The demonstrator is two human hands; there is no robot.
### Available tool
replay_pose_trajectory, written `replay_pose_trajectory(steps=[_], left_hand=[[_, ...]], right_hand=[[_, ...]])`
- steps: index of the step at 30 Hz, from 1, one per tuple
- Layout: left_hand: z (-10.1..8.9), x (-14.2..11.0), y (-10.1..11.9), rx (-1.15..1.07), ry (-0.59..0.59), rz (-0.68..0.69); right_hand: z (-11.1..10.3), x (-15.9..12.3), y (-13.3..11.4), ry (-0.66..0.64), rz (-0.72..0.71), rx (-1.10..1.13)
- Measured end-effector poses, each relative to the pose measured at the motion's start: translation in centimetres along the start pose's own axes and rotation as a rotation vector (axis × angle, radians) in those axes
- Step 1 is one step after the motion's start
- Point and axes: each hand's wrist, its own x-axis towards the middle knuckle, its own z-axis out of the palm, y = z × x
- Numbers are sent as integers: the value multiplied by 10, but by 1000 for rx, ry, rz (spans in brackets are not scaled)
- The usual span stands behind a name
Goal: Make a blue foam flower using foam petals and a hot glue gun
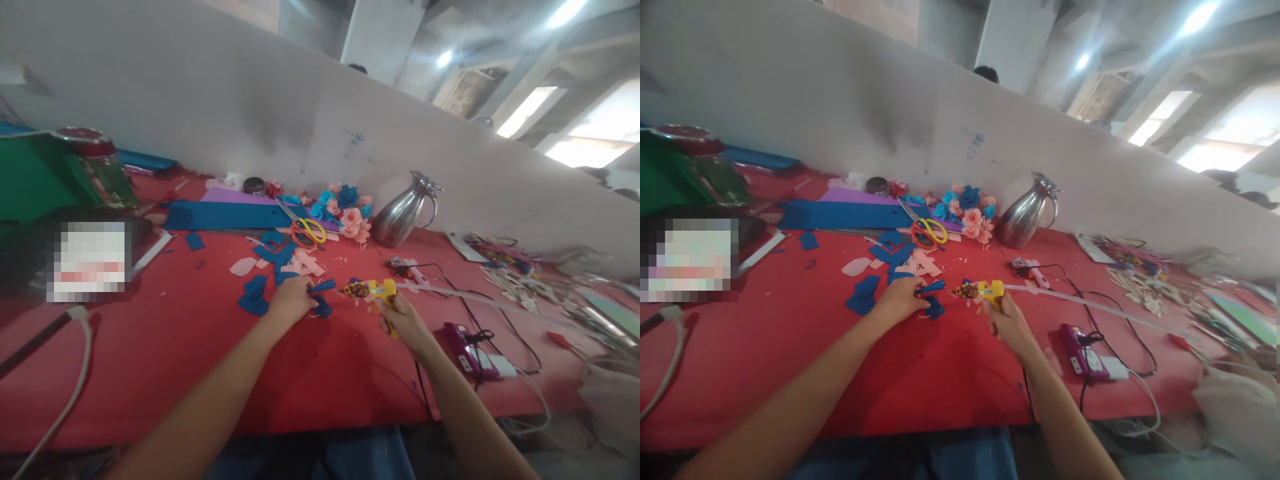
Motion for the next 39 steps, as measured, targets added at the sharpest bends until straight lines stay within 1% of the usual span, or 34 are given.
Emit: replay_pose_trajectory(steps=[3,4,7,10,12,13,14,15,16,17,18,20,21,23,26,28,31,33,36,39], left_hand=[[-3,-2,1,9,-19,2],[-3,-2,1,11,-21,10],[-5,-3,2,6,-23,35],[-5,-2,2,-15,-2,15],[-5,0,2,-43,32,-17],[-6,0,2,-67,53,-30],[-8,1,1,-101,76,-39],[-10,2,0,-148,103,-45],[-12,3,-2,-202,133,-55],[-14,3,-4,-260,169,-66],[-15,4,-6,-322,209,-78],[-18,5,-8,-439,280,-73],[-19,4,-9,-494,306,-58],[-20,4,-9,-592,315,-3],[-21,4,-7,-717,316,17],[-21,3,-5,-778,333,18],[-23,1,-1,-909,326,78],[-24,-1,2,-1009,291,92],[-22,-2,4,-1133,225,38],[-17,-1,3,-1204,168,-27]], right_hand=[[-5,30,2,2,107,-165],[-6,40,3,31,136,-251],[-12,63,5,132,149,-376],[-12,65,1,285,104,-482],[-2,57,-9,371,21,-572],[6,52,-16,393,-65,-671],[17,47,-24,321,-164,-746],[29,43,-32,204,-248,-772],[42,40,-40,51,-307,-773],[54,38,-47,-67,-321,-776],[65,37,-52,-140,-307,-795],[82,39,-59,-167,-269,-807],[86,40,-59,-180,-251,-790],[90,45,-58,-201,-244,-749],[86,56,-51,-195,-256,-648],[82,64,-47,-115,-237,-430],[80,74,-48,42,-188,-9],[82,77,-51,77,-154,223],[83,75,-54,84,-115,451],[80,71,-54,96,-70,554]])
